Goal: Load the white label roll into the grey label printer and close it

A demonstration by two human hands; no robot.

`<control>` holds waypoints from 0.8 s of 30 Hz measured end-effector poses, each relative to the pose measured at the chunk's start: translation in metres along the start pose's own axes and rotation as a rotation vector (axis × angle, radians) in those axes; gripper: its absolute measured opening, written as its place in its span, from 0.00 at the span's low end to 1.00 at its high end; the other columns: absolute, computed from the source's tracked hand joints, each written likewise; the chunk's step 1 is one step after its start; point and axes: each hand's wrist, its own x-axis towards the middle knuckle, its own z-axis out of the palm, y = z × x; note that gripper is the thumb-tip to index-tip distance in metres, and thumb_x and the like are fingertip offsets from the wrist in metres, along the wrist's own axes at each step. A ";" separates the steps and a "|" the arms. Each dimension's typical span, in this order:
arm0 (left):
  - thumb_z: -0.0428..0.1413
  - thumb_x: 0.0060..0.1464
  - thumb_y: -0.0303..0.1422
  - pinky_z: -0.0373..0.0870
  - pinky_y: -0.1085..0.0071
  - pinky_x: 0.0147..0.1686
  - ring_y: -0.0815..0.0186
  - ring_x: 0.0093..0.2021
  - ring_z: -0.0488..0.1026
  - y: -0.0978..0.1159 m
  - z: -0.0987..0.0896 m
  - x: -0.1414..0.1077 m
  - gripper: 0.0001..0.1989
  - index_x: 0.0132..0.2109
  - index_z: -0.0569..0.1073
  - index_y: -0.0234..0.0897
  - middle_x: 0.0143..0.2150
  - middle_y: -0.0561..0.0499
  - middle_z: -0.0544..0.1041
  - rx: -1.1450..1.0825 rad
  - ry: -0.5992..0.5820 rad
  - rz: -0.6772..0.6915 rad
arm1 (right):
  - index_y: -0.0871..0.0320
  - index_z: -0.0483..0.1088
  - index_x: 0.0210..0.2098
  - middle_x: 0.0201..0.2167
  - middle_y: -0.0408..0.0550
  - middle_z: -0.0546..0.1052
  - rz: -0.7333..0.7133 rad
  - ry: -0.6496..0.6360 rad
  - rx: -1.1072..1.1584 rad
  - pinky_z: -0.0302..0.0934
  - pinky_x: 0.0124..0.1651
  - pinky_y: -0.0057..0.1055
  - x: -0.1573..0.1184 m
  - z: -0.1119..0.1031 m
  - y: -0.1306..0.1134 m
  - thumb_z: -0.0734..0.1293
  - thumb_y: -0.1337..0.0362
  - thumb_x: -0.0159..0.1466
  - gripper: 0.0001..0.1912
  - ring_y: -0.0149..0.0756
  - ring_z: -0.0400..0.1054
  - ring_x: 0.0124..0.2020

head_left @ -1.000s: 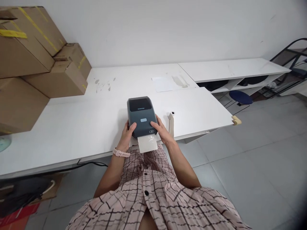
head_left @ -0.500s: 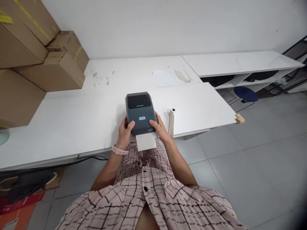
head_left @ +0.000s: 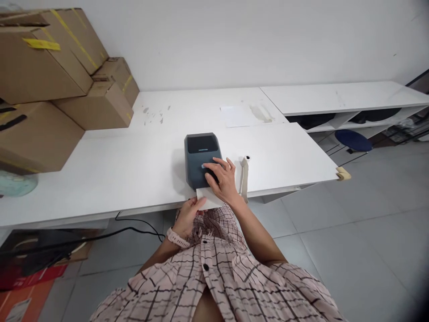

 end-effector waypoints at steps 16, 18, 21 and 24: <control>0.55 0.58 0.50 0.64 0.71 0.26 0.68 0.21 0.66 0.027 -0.015 0.000 0.25 0.20 0.72 0.38 0.17 0.52 0.68 0.026 0.210 0.196 | 0.49 0.69 0.52 0.45 0.47 0.82 -0.002 -0.032 -0.150 0.36 0.71 0.53 -0.002 0.009 -0.025 0.59 0.61 0.73 0.12 0.46 0.69 0.59; 0.56 0.57 0.47 0.64 0.72 0.25 0.68 0.22 0.67 0.032 -0.021 0.005 0.21 0.24 0.74 0.38 0.19 0.52 0.70 0.006 0.294 0.257 | 0.49 0.69 0.52 0.48 0.49 0.81 -0.001 0.000 -0.163 0.37 0.71 0.53 -0.002 0.013 -0.027 0.59 0.60 0.73 0.11 0.46 0.69 0.59; 0.57 0.56 0.45 0.63 0.73 0.25 0.70 0.23 0.67 0.038 -0.024 0.015 0.17 0.27 0.74 0.37 0.21 0.53 0.71 0.003 0.361 0.321 | 0.50 0.71 0.48 0.47 0.50 0.81 0.004 -0.003 -0.191 0.41 0.70 0.53 0.001 0.014 -0.030 0.58 0.59 0.73 0.11 0.47 0.70 0.55; 0.58 0.55 0.45 0.68 0.73 0.28 0.67 0.32 0.73 0.035 -0.023 0.025 0.14 0.36 0.77 0.37 0.34 0.49 0.78 0.012 0.396 0.367 | 0.51 0.70 0.51 0.46 0.50 0.81 -0.007 -0.022 -0.141 0.42 0.71 0.54 -0.001 0.006 -0.028 0.60 0.58 0.72 0.12 0.48 0.69 0.59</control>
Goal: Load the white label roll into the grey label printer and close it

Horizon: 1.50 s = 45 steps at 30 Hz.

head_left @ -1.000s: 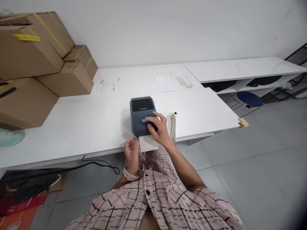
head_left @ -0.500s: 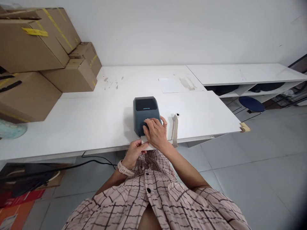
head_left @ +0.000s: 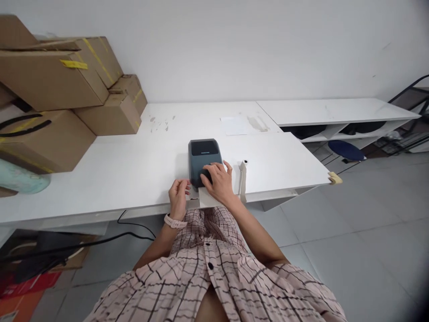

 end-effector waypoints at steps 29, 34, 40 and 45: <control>0.41 0.67 0.54 0.53 0.54 0.73 0.54 0.75 0.53 -0.022 0.012 0.007 0.34 0.69 0.66 0.39 0.72 0.42 0.64 0.349 -0.070 0.270 | 0.50 0.61 0.66 0.70 0.52 0.65 0.660 0.142 0.884 0.49 0.74 0.51 -0.033 0.000 0.030 0.59 0.41 0.70 0.32 0.46 0.56 0.72; 0.41 0.69 0.49 0.59 0.59 0.69 0.57 0.72 0.60 0.014 0.019 0.032 0.28 0.66 0.70 0.43 0.70 0.46 0.67 0.231 -0.076 0.426 | 0.46 0.55 0.70 0.73 0.47 0.59 0.477 0.146 0.829 0.45 0.75 0.52 0.003 -0.018 0.028 0.57 0.39 0.70 0.34 0.44 0.50 0.75; 0.54 0.60 0.37 0.72 0.65 0.46 0.60 0.45 0.76 0.024 0.030 0.094 0.22 0.58 0.75 0.35 0.48 0.43 0.79 0.352 -0.007 0.273 | 0.46 0.33 0.76 0.78 0.45 0.40 0.304 0.060 0.645 0.39 0.76 0.54 0.095 -0.022 0.043 0.53 0.34 0.68 0.46 0.46 0.35 0.78; 0.57 0.51 0.32 0.66 0.69 0.34 0.64 0.32 0.71 0.003 0.029 0.113 0.30 0.62 0.71 0.33 0.29 0.54 0.72 0.545 -0.190 0.050 | 0.53 0.29 0.76 0.78 0.55 0.41 0.219 0.064 0.380 0.40 0.73 0.61 0.158 -0.014 0.060 0.54 0.37 0.69 0.48 0.54 0.35 0.77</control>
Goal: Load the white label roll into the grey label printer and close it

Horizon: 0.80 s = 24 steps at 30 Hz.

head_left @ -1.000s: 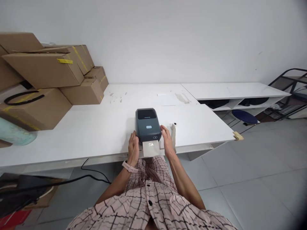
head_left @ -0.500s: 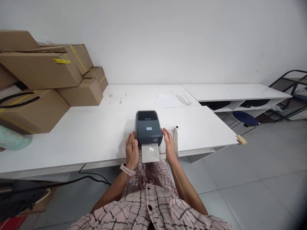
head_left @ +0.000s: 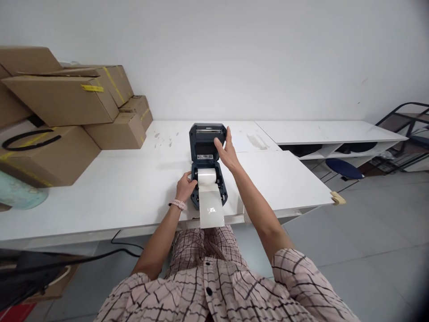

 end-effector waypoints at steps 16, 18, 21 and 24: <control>0.53 0.52 0.30 0.63 0.67 0.35 0.57 0.38 0.76 0.007 0.002 0.013 0.22 0.55 0.73 0.38 0.34 0.49 0.78 0.400 -0.086 0.025 | 0.59 0.64 0.64 0.57 0.62 0.77 -0.084 -0.883 -0.752 0.61 0.61 0.49 -0.014 0.051 0.018 0.77 0.60 0.53 0.42 0.59 0.72 0.58; 0.53 0.52 0.30 0.63 0.68 0.34 0.57 0.38 0.76 0.005 0.003 0.013 0.22 0.55 0.73 0.38 0.33 0.49 0.78 0.376 -0.075 0.032 | 0.59 0.65 0.63 0.57 0.62 0.77 -0.087 -0.920 -0.753 0.64 0.58 0.49 -0.010 0.054 0.021 0.78 0.61 0.50 0.43 0.60 0.72 0.57; 0.53 0.51 0.30 0.62 0.67 0.33 0.57 0.35 0.74 0.001 0.003 0.014 0.22 0.54 0.72 0.37 0.31 0.50 0.76 0.296 -0.071 0.050 | 0.55 0.65 0.63 0.58 0.57 0.76 -0.111 -0.964 -0.587 0.68 0.55 0.45 -0.004 0.039 0.020 0.78 0.59 0.49 0.43 0.56 0.73 0.57; 0.54 0.50 0.30 0.60 0.68 0.32 0.58 0.32 0.72 -0.003 0.004 0.016 0.23 0.55 0.72 0.36 0.28 0.52 0.73 0.236 -0.071 0.053 | 0.52 0.64 0.64 0.64 0.52 0.72 -0.173 -0.955 -0.241 0.67 0.58 0.43 0.000 -0.002 0.015 0.78 0.56 0.49 0.45 0.52 0.70 0.60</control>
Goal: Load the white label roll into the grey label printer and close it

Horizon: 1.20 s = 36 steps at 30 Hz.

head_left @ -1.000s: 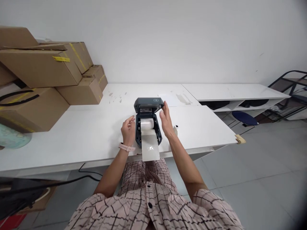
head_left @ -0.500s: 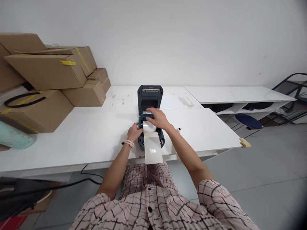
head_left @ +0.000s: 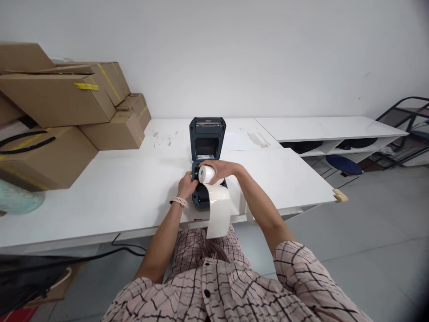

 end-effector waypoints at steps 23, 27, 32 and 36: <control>0.54 0.47 0.30 0.55 0.70 0.28 0.66 0.26 0.63 -0.006 0.004 0.001 0.26 0.56 0.72 0.33 0.24 0.58 0.63 -0.173 0.027 -0.023 | 0.54 0.65 0.63 0.64 0.60 0.72 0.304 0.519 0.695 0.62 0.63 0.50 -0.112 0.018 0.130 0.74 0.62 0.51 0.41 0.48 0.68 0.63; 0.54 0.47 0.31 0.55 0.70 0.27 0.66 0.25 0.62 -0.008 0.006 0.002 0.26 0.55 0.72 0.33 0.23 0.59 0.61 -0.191 0.020 -0.018 | 0.51 0.69 0.61 0.67 0.59 0.68 0.289 0.602 0.824 0.62 0.63 0.53 -0.160 0.039 0.129 0.75 0.58 0.52 0.36 0.50 0.66 0.65; 0.55 0.46 0.30 0.57 0.70 0.29 0.66 0.25 0.62 -0.010 0.008 0.003 0.25 0.53 0.73 0.34 0.23 0.59 0.61 -0.236 0.040 -0.019 | 0.56 0.75 0.48 0.54 0.57 0.80 0.399 0.578 0.799 0.67 0.57 0.49 -0.162 0.076 0.110 0.78 0.50 0.47 0.32 0.50 0.73 0.55; 0.55 0.46 0.30 0.59 0.70 0.29 0.66 0.26 0.62 -0.012 0.009 0.003 0.24 0.53 0.74 0.34 0.23 0.58 0.62 -0.265 0.039 -0.016 | 0.57 0.73 0.51 0.43 0.55 0.83 0.178 0.600 0.814 0.69 0.52 0.47 -0.145 0.056 0.075 0.73 0.38 0.53 0.35 0.48 0.77 0.46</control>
